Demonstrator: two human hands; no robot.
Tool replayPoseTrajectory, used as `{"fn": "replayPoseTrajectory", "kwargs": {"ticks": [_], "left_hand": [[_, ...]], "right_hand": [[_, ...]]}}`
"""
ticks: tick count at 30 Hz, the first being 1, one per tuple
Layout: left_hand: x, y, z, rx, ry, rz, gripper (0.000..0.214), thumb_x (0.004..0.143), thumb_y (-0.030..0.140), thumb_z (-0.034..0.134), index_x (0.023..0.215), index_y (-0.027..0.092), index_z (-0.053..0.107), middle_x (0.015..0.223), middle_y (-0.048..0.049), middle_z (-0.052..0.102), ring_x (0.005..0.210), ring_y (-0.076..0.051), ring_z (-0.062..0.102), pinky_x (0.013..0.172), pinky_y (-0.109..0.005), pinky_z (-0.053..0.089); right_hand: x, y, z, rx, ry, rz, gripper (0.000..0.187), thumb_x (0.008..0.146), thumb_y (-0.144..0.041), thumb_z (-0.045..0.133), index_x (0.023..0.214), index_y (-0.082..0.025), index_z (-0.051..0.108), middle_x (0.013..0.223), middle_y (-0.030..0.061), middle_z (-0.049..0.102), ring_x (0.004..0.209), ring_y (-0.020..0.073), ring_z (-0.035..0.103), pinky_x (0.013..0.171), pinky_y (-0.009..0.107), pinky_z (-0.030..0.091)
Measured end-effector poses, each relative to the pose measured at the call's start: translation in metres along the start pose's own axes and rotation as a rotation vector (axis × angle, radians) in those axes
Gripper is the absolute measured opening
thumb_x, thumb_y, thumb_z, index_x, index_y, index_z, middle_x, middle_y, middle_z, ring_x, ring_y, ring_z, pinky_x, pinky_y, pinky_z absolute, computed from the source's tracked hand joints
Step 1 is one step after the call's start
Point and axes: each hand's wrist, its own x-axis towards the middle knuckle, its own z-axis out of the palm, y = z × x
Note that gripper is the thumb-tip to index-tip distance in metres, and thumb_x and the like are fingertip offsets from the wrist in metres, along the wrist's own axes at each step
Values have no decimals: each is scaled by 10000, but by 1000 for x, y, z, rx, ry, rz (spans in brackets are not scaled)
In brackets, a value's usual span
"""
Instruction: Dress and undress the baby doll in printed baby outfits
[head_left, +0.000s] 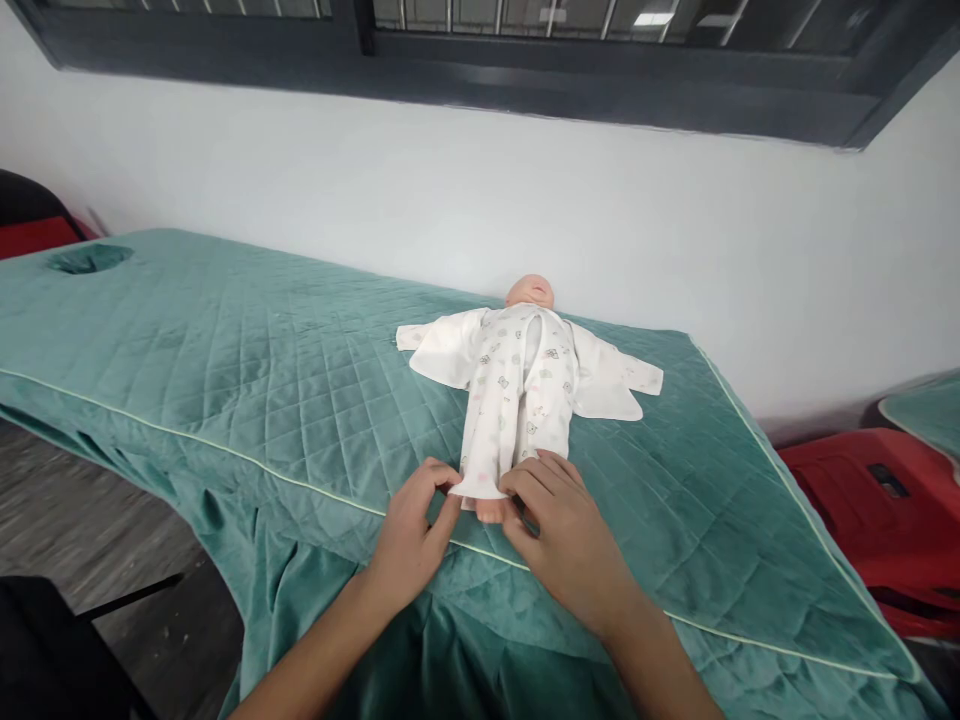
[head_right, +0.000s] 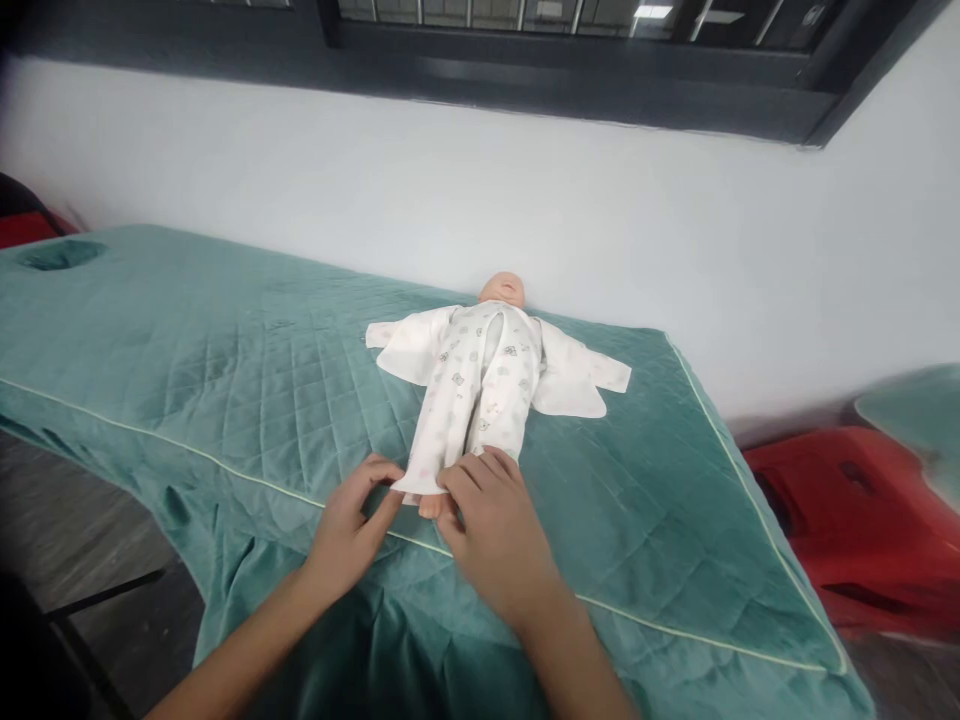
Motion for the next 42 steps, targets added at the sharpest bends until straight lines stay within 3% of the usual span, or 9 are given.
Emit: {"fn": "replayPoseTrajectory", "kwargs": {"ticks": [3, 5, 10, 13, 16, 21, 29, 33, 42], "left_hand": [[-4, -4, 1, 47, -39, -34, 80, 974, 195, 500, 980, 207, 579, 910, -11, 588, 845, -141, 580, 767, -282, 462], [-5, -2, 1, 74, -25, -7, 92, 969, 198, 508, 1026, 208, 578, 993, -33, 600, 929, -159, 594, 819, -303, 481], [8, 23, 5, 214, 24, 195, 262, 960, 196, 533, 1221, 218, 547, 1183, -77, 588, 1123, -202, 551, 959, -363, 476], [19, 42, 17, 387, -94, 317, 274, 946, 171, 538, 1217, 203, 557, 1183, -81, 600, 1146, -230, 526, 976, -402, 467], [28, 52, 35, 621, -191, 333, 186, 922, 140, 539, 1094, 175, 599, 1187, -93, 606, 1185, -275, 505, 962, -446, 462], [34, 52, 55, 852, -175, 292, 99, 889, 88, 534, 912, 144, 612, 1097, -120, 617, 1136, -303, 523, 936, -470, 462], [25, 46, 50, 613, -52, 302, 92, 926, 150, 533, 870, 188, 595, 1072, -96, 639, 1068, -269, 547, 855, -442, 473], [19, 53, 42, 460, -5, 316, 86, 928, 150, 527, 906, 195, 597, 1094, -90, 638, 1103, -255, 554, 919, -449, 484], [3, 36, 45, 506, -38, 332, 96, 929, 147, 524, 960, 188, 606, 1275, -115, 586, 1345, -307, 439, 1051, -511, 453]], "right_hand": [[-9, 4, -1, 56, 11, 33, 124, 924, -118, 544, 919, -235, 584, 917, 9, 633, 927, 192, 588, 960, 396, 438], [-18, 13, -1, 149, 91, 83, 108, 957, -166, 527, 979, -244, 598, 996, 24, 647, 974, 196, 600, 917, 373, 468], [-42, 44, 6, 205, 328, 277, 196, 944, -177, 526, 1121, -243, 579, 1109, 58, 620, 1044, 215, 600, 913, 386, 488], [-51, 56, 17, 160, 293, 350, 239, 893, -193, 600, 1128, -224, 570, 1082, 69, 607, 1023, 236, 590, 905, 413, 496], [-54, 57, 29, 110, 260, 381, 214, 889, -240, 621, 1097, -213, 580, 1076, 87, 606, 1015, 259, 579, 886, 437, 499], [-49, 59, 35, 6, 263, 377, 136, 922, -196, 519, 1028, -210, 604, 988, 82, 632, 927, 253, 572, 831, 441, 486], [-49, 49, 20, 62, 346, 252, 107, 954, -203, 508, 954, -204, 615, 932, 55, 644, 863, 204, 594, 769, 352, 493], [-59, 36, 8, 97, 406, 205, 73, 970, -215, 529, 949, -209, 599, 919, 43, 638, 822, 180, 594, 734, 312, 480], [-73, 41, 18, 85, 317, 247, 70, 951, -170, 535, 963, -214, 588, 907, 37, 620, 820, 187, 601, 744, 327, 495]]}}
